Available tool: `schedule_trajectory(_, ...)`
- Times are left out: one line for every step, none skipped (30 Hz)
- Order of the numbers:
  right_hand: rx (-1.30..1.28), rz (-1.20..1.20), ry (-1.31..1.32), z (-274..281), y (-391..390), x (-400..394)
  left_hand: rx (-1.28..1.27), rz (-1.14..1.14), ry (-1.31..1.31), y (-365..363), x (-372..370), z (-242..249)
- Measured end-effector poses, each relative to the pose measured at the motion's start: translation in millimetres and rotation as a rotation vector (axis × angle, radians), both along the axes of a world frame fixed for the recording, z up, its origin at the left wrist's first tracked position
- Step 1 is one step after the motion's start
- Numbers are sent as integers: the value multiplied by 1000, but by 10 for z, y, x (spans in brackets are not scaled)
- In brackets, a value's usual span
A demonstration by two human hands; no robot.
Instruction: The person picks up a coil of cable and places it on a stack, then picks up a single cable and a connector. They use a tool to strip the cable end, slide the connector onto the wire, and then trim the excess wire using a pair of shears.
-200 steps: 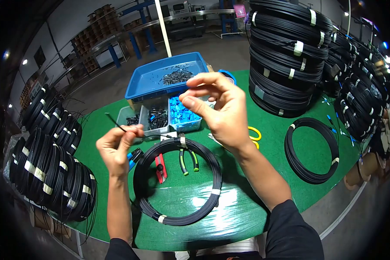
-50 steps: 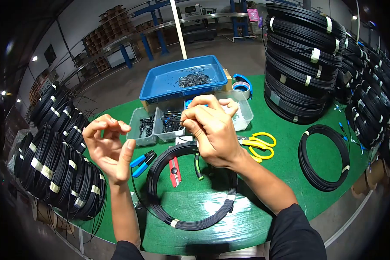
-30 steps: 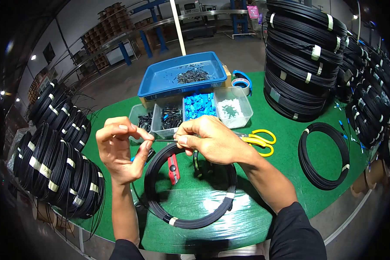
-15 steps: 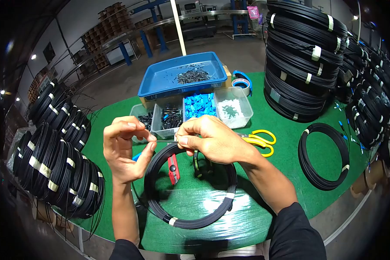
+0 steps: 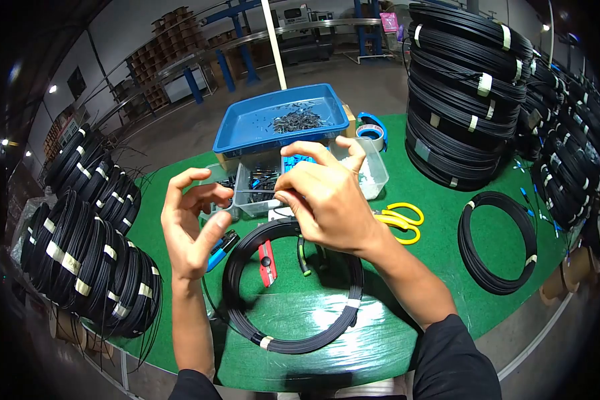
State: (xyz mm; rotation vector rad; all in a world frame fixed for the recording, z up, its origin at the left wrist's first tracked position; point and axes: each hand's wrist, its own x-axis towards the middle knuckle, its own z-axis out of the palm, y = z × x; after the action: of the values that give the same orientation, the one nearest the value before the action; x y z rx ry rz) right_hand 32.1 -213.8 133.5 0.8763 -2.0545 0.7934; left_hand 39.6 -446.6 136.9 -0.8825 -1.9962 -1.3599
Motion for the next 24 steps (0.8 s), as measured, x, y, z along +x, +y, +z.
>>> schedule_trajectory(45, -67, 180, 4, -11, 1, 113, -16, -99, 22, 5, -10)
schedule_trajectory(88, -134, 361, 8, -28, 2, 225, -32, -198, 30, 4, -17)
schedule_trajectory(100, -151, 444, -4, -58, 10, 199, -41, -201, 1, -10, -23)
schedule_trajectory(120, -174, 490, -28, -82, 13, 199, -39, -200, -4, -8, -19)
schedule_trajectory(133, -177, 508, -58, -99, 16, 236, -79, -229, -5, -8, -16)
schedule_trajectory(147, -181, 528, -88, -112, 13, 272, -120, -258, -2, -10, -14)
schedule_trajectory(134, -186, 538, -119, -128, 1, 274, -120, -257, -2, -7, -13)
schedule_trajectory(134, -184, 538, -142, -137, -12, 285, -139, -271, -5, 1, -12)
schedule_trajectory(126, -189, 561, -162, -147, -26, 296, -157, -286, -10, 10, -11)
schedule_trajectory(119, -194, 584, -177, -158, -32, 296, -155, -287, -13, 18, -6)
schedule_trajectory(129, -199, 590, -187, -161, -30, 280, -147, -295, -13, 25, -1)
schedule_trajectory(130, -197, 590, -197, -169, -30, 264, -140, -304, -11, 28, 1)
schedule_trajectory(128, -195, 598, -206, -176, -31, 267, -139, -303, -10, 21, -7)
schedule_trajectory(125, -192, 606, -214, -183, -36, 257, -117, -282, -11, 8, -25)
schedule_trajectory(126, -190, 605, -222, -187, -39, 247, -95, -262, -11, -3, -41)
schedule_trajectory(132, -193, 606, -230, -185, -43, 248, -94, -262, -7, -15, -51)
schedule_trajectory(137, -197, 606, -237, -183, -46, 215, -66, -217, -2, -29, -58)
schedule_trajectory(136, -196, 606, -239, -177, -50, 182, -39, -173, 0, -40, -64)
schedule_trajectory(145, -196, 599, -235, -165, -60, 182, -39, -173, -16, -52, -68)
schedule_trajectory(155, -196, 593, -229, -151, -71, 206, -43, -188, -48, -64, -70)
schedule_trajectory(155, -196, 593, -226, -135, -89, 229, -47, -203, -78, -76, -65)
schedule_trajectory(148, -203, 601, -226, -119, -109, 263, -41, -211, -102, -87, -56)
schedule_trajectory(140, -210, 608, -227, -110, -119, 267, -46, -211, -150, -120, -68)
schedule_trajectory(139, -210, 608, -224, -107, -115, 271, -49, -211, -180, -145, -77)
